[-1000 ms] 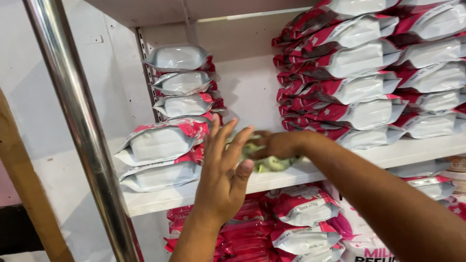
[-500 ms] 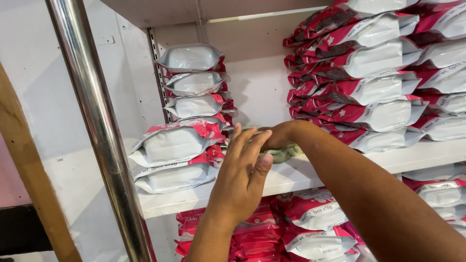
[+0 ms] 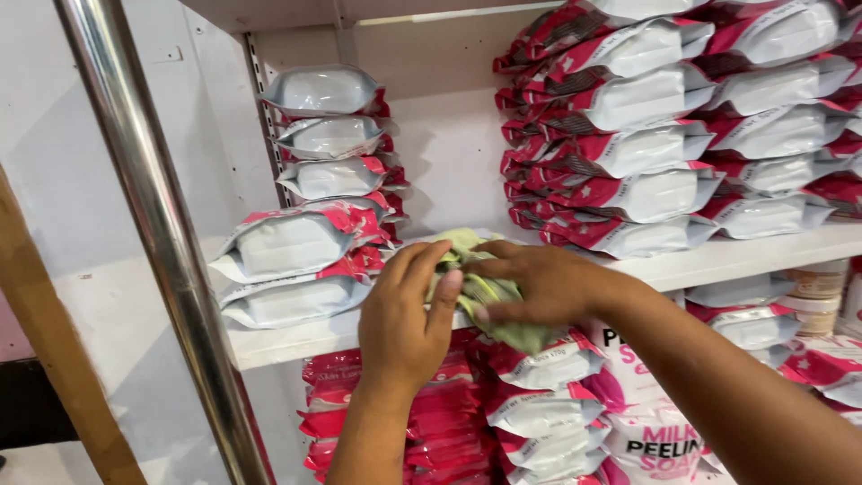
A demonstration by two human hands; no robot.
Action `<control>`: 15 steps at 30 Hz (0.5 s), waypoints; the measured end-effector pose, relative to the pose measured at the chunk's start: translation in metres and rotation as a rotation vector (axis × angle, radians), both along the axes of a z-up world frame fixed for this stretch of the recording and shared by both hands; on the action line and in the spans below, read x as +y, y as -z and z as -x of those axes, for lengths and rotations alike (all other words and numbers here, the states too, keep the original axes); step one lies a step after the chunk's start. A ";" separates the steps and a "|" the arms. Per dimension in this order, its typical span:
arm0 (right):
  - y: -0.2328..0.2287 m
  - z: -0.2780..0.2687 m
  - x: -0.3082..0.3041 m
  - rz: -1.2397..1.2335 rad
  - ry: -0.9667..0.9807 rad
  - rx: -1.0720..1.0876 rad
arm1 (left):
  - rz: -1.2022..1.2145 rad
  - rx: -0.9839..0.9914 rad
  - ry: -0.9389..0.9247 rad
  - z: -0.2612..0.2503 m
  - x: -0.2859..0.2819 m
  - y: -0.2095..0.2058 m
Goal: Cleaning and organizing soap packets on a retail shelf using a cloth.
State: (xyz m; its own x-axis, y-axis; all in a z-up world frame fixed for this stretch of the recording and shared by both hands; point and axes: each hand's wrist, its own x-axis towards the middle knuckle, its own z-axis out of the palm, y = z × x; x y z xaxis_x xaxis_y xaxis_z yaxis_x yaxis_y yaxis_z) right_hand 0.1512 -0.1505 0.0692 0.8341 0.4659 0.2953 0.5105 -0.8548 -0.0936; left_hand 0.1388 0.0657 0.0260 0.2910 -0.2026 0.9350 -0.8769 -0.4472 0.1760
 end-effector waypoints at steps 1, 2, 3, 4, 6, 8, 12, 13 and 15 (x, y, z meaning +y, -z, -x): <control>0.001 0.030 0.004 0.025 0.073 -0.120 | 0.094 -0.138 0.014 -0.001 -0.001 0.009; 0.001 0.059 0.008 0.050 0.143 -0.242 | 0.186 -0.276 0.029 -0.001 -0.002 0.018; 0.016 0.058 -0.003 0.047 0.147 -0.236 | 0.184 -0.270 0.032 0.009 -0.009 0.029; 0.031 0.058 -0.013 -0.010 0.129 -0.451 | 0.277 -0.403 -0.182 0.019 -0.016 0.040; 0.053 0.063 -0.026 -0.067 0.119 -0.665 | 0.368 -0.531 -0.393 0.032 -0.031 0.061; 0.071 0.075 -0.031 -0.192 0.180 -0.832 | 0.416 -0.385 -0.358 0.036 -0.048 0.088; 0.123 0.076 -0.045 -0.407 0.109 -0.959 | 0.366 0.056 -0.295 -0.004 -0.082 0.135; 0.138 0.075 -0.048 -0.474 0.096 -0.989 | 0.343 0.205 -0.309 -0.012 -0.089 0.140; 0.163 0.073 -0.051 -0.539 0.090 -1.014 | 0.315 0.361 -0.319 -0.020 -0.101 0.140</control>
